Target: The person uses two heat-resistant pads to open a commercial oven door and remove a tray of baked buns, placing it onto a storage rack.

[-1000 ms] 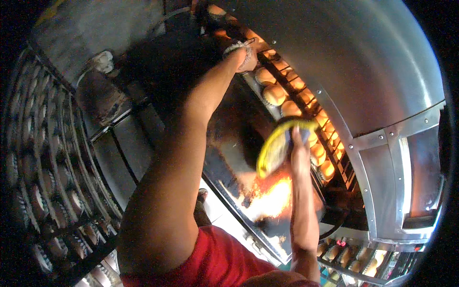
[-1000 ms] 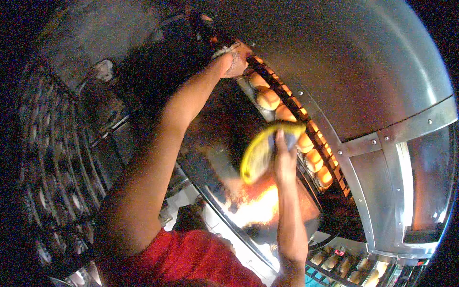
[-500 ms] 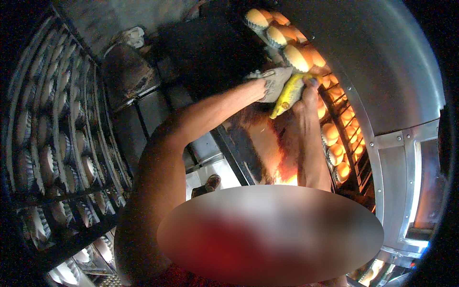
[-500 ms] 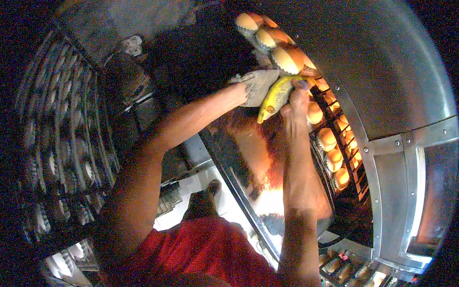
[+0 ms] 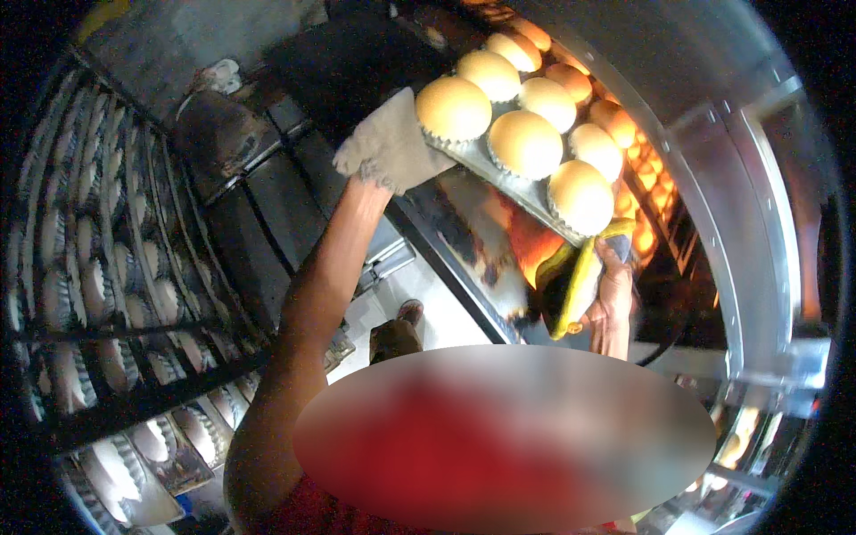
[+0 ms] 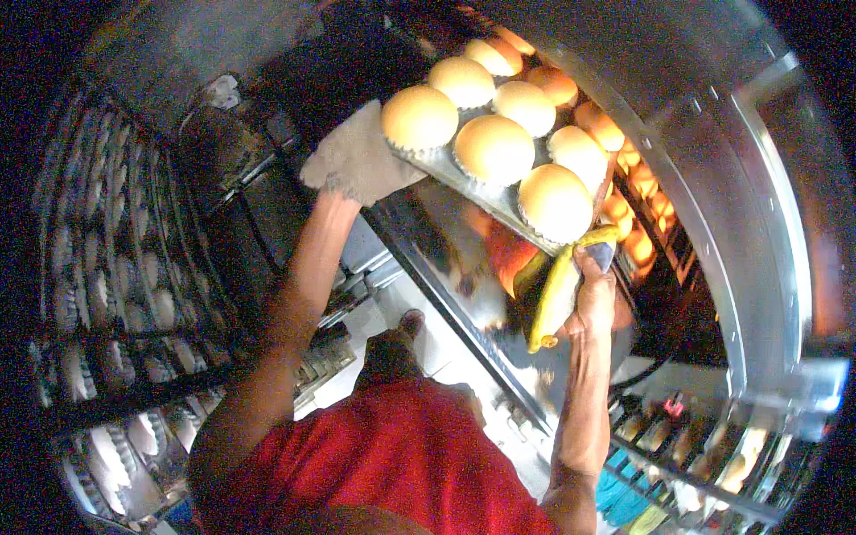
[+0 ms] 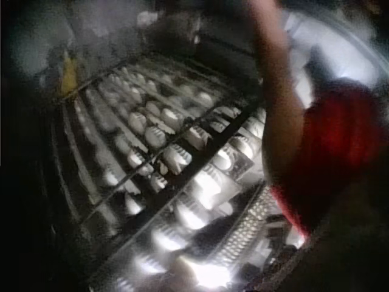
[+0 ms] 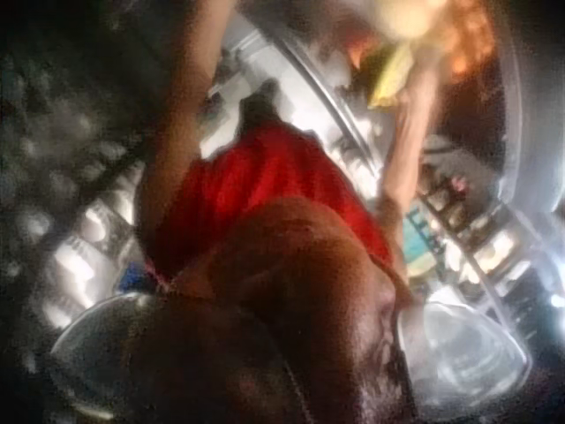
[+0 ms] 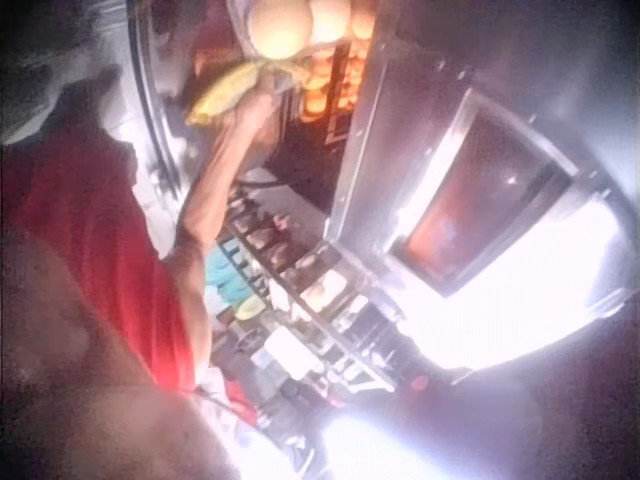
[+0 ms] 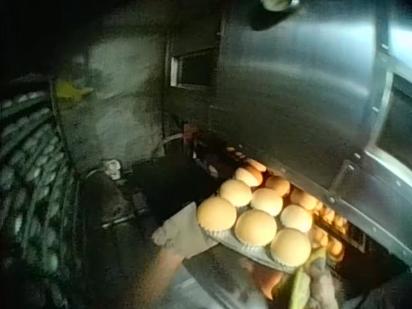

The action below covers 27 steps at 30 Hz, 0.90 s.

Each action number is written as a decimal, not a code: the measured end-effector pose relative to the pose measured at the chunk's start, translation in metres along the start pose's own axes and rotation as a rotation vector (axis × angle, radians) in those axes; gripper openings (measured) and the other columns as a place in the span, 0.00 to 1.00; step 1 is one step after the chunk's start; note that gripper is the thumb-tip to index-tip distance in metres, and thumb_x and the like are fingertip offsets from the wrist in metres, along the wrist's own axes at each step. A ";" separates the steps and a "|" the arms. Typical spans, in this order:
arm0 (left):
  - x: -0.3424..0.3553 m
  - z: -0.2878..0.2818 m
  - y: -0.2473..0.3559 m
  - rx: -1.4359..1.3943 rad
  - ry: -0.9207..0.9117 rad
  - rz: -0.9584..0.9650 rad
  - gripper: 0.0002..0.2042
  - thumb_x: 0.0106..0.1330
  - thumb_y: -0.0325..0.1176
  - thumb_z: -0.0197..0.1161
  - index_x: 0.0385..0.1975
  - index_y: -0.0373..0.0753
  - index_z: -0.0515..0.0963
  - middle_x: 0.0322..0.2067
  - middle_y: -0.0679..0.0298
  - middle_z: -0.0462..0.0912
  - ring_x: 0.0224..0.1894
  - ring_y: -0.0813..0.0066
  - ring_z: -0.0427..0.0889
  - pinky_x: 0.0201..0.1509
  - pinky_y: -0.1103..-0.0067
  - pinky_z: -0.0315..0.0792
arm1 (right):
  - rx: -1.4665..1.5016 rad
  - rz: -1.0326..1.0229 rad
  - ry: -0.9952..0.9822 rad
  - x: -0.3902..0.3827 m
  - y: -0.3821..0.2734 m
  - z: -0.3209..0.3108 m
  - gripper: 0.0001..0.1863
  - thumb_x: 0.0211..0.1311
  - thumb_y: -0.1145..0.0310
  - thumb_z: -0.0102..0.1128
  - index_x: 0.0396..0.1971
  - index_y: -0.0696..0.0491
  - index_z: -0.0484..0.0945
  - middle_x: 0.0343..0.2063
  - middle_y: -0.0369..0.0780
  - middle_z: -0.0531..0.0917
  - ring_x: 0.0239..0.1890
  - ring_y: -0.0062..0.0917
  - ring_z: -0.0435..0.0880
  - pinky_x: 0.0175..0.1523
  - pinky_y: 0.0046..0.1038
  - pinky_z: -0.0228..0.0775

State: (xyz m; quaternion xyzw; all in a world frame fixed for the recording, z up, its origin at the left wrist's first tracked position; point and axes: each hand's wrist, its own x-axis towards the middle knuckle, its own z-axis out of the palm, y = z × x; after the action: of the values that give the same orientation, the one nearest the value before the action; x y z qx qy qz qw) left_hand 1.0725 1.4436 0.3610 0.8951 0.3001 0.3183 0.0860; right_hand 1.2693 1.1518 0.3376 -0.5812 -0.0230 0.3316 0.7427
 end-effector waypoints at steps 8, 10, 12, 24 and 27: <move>-0.145 -0.042 0.098 0.060 0.077 0.106 0.21 0.53 0.47 0.68 0.39 0.37 0.78 0.34 0.52 0.81 0.40 0.53 0.80 0.42 0.68 0.75 | -0.145 -0.219 -0.039 -0.137 0.020 -0.091 0.05 0.57 0.69 0.63 0.31 0.54 0.78 0.25 0.33 0.81 0.25 0.17 0.78 0.32 0.22 0.70; -0.183 -0.058 0.123 0.089 0.061 0.119 0.19 0.55 0.45 0.67 0.40 0.37 0.77 0.36 0.53 0.81 0.42 0.54 0.80 0.44 0.69 0.74 | -0.216 -0.221 -0.015 -0.174 0.022 -0.112 0.06 0.58 0.69 0.62 0.32 0.55 0.77 0.25 0.33 0.80 0.25 0.17 0.77 0.33 0.22 0.70; -0.228 -0.064 0.133 -0.732 -0.029 -0.131 0.27 0.55 0.46 0.67 0.51 0.38 0.71 0.50 0.56 0.76 0.53 0.61 0.75 0.57 0.71 0.69 | -0.266 -0.223 -0.042 -0.207 0.027 -0.134 0.07 0.58 0.68 0.62 0.33 0.56 0.77 0.25 0.33 0.79 0.26 0.17 0.77 0.34 0.23 0.70; -0.434 -0.160 0.202 -0.232 -0.047 0.078 0.28 0.55 0.50 0.67 0.50 0.36 0.72 0.48 0.57 0.75 0.50 0.66 0.74 0.56 0.72 0.67 | -0.193 -0.240 0.000 -0.451 0.087 -0.254 0.14 0.59 0.64 0.64 0.38 0.60 0.78 0.29 0.35 0.81 0.30 0.16 0.78 0.37 0.21 0.71; -0.474 -0.168 0.213 -0.230 -0.110 0.138 0.26 0.57 0.50 0.65 0.48 0.36 0.72 0.46 0.58 0.76 0.47 0.67 0.75 0.54 0.73 0.68 | -0.171 -0.264 0.149 -0.510 0.111 -0.281 0.14 0.58 0.65 0.63 0.37 0.61 0.78 0.29 0.35 0.81 0.29 0.16 0.78 0.36 0.21 0.71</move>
State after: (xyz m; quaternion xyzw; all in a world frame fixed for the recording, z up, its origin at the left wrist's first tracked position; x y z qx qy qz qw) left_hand 0.7784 0.9850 0.3203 0.9139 0.1943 0.3064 0.1820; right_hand 0.9378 0.6604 0.3287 -0.6572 -0.0720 0.1840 0.7273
